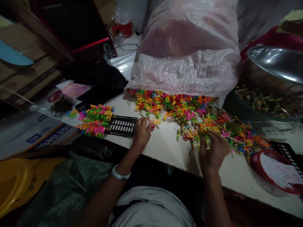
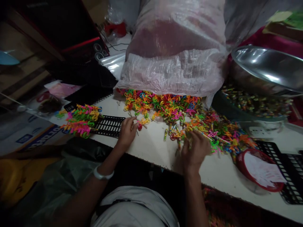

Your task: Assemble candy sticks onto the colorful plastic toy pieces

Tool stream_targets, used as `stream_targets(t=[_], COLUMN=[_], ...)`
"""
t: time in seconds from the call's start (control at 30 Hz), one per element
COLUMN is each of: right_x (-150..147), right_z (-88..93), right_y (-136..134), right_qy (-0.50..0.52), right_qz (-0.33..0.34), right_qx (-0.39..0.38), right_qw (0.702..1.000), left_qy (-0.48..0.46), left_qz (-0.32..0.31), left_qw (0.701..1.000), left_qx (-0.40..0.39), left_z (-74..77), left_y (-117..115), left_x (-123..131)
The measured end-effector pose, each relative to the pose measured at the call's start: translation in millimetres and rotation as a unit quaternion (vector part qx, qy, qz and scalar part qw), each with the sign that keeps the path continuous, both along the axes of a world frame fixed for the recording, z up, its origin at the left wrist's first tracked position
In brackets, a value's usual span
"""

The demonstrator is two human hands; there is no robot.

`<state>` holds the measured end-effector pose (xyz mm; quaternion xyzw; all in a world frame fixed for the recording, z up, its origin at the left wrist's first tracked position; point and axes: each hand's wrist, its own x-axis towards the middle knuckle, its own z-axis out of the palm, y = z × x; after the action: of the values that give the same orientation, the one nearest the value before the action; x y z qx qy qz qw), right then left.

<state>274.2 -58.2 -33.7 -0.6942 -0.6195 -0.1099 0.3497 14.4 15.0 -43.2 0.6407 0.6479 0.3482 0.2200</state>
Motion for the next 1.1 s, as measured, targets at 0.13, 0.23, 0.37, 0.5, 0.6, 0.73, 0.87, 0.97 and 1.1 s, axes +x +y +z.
stream_targets(t=[0.13,0.23,0.37,0.5,0.6,0.73,0.87,0.97,1.1], right_x=[-43,-64,-60,-54,-65,-87,-95,-90,-86], right_z=[-19.8,-28.6,-29.1,-23.4,-20.2,-23.2,-24.4,-19.9,-17.2], right_y=[18,27,29,21,6,-11,-16,-16,-18], right_qy=[-0.021,-0.056,-0.077,0.009,0.167,0.293,0.299,0.270,0.210], right_qz=[0.068,0.035,0.018,0.070,0.160,0.231,0.245,0.254,0.257], right_qx=[-0.127,-0.189,-0.227,-0.192,-0.196,-0.229,-0.204,-0.186,-0.165], right_qw=[0.989,0.980,0.971,0.979,0.953,0.899,0.899,0.910,0.929], left_qy=[0.103,0.105,0.045,-0.088,-0.239,-0.332,-0.406,-0.419,-0.330], left_qz=[-0.020,-0.024,-0.034,-0.003,-0.009,-0.048,-0.075,-0.075,-0.091], left_qw=[0.994,0.993,0.994,0.985,0.948,0.905,0.855,0.855,0.903], left_qx=[-0.033,-0.047,-0.098,-0.147,-0.213,-0.262,-0.313,-0.298,-0.261], left_z=[-13.2,-15.3,-9.0,-3.2,-1.6,-0.5,1.4,3.6,5.2], left_y=[10,-2,-16,-20,-26,-40,-51,-54,-54], left_x=[8,7,-6,-13,-10,1,10,13,15])
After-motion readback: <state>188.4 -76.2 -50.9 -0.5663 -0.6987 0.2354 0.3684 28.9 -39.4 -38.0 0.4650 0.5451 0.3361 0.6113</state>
